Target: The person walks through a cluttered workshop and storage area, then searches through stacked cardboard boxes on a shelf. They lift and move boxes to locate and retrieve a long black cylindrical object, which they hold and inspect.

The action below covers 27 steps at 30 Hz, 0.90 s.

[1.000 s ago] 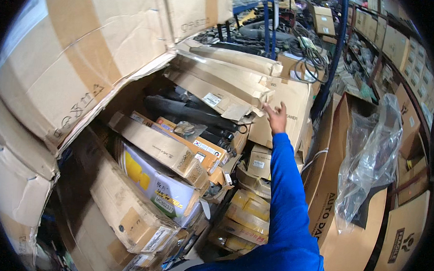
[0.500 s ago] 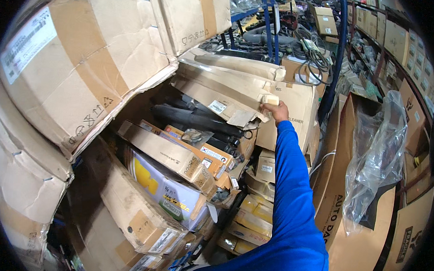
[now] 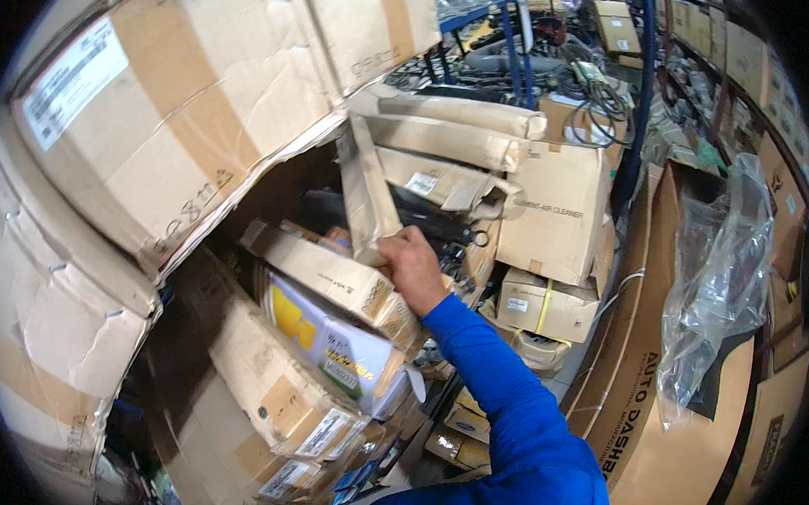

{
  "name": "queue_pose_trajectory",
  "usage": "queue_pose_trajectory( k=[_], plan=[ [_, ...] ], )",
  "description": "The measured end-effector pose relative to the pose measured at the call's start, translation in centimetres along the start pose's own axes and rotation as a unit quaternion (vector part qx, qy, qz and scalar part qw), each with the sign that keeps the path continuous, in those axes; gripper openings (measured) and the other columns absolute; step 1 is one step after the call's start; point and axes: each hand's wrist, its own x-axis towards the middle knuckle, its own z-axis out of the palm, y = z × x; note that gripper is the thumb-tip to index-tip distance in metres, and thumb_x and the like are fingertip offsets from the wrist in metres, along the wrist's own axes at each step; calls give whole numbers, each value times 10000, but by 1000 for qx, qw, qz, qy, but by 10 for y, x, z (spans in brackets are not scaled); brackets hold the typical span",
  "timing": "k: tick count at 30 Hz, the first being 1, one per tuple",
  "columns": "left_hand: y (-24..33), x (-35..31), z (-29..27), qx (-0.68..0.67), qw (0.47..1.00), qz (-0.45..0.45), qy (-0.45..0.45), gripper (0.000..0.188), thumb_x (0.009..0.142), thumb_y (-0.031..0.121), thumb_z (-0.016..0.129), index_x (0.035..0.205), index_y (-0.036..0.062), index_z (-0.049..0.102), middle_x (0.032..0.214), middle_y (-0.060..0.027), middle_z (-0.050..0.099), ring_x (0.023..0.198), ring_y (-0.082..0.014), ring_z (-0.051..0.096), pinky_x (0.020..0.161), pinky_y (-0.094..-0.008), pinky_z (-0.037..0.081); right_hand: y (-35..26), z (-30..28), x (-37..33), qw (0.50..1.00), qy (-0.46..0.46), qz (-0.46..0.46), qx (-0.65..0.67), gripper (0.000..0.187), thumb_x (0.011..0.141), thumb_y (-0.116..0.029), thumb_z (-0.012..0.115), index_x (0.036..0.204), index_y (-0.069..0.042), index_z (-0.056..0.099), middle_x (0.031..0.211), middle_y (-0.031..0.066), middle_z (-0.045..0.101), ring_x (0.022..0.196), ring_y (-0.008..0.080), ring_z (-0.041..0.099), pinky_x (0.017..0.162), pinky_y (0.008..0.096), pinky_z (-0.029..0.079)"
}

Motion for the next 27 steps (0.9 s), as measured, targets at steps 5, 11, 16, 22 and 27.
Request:
queue_pose_trajectory(
  k=[5, 11, 16, 22, 27],
  plan=[
    [1, 2, 0, 8, 1000, 3, -2, 659, 723, 121, 887, 1332, 95, 635, 1357, -197, 620, 1220, -401, 622, 1003, -455, 539, 6, -27, -4, 992, -102, 61, -35, 339, 775, -198, 797, 1074, -84, 685, 894, 148, 698, 834, 364, 622, 767, 445, 528],
    [-2, -1, 1, -8, 1000, -22, -5, 655, 730, 122, 878, 1343, 117, 646, 1364, -182, 622, 1245, -387, 609, 1008, -461, 534, 63, -54, -32, 940, -99, 204, 256, 537, 840, -238, 834, 1299, -42, 637, 1130, 158, 739, 1023, 237, 712, 892, 346, 546],
    [-7, -8, 5, -5, 999, -33, 1, 666, 731, 108, 872, 1355, 126, 641, 1374, -183, 615, 1266, -388, 595, 1011, -462, 532, 75, -103, -10, 870, -206, 313, 320, 538, 840, -94, 822, 1333, -26, 617, 1146, 37, 712, 985, 127, 642, 869, 273, 522],
    [-4, -5, 5, -6, 999, -36, 3, 635, 745, 131, 870, 1339, 116, 645, 1367, -191, 617, 1241, -420, 604, 1024, -483, 521, 71, -98, -28, 893, -187, 289, 289, 558, 815, -6, 797, 1343, -27, 617, 1132, 69, 733, 1014, 152, 664, 903, 296, 528],
    [0, 4, 2, -16, 1000, -4, 17, 614, 749, 166, 874, 1316, 97, 650, 1341, -204, 630, 1225, -434, 607, 1018, -500, 522, 92, -145, 25, 879, -166, 278, 350, 222, 849, -21, 657, 1049, 22, 744, 962, 97, 754, 841, 159, 694, 760, 302, 563]
  ],
)
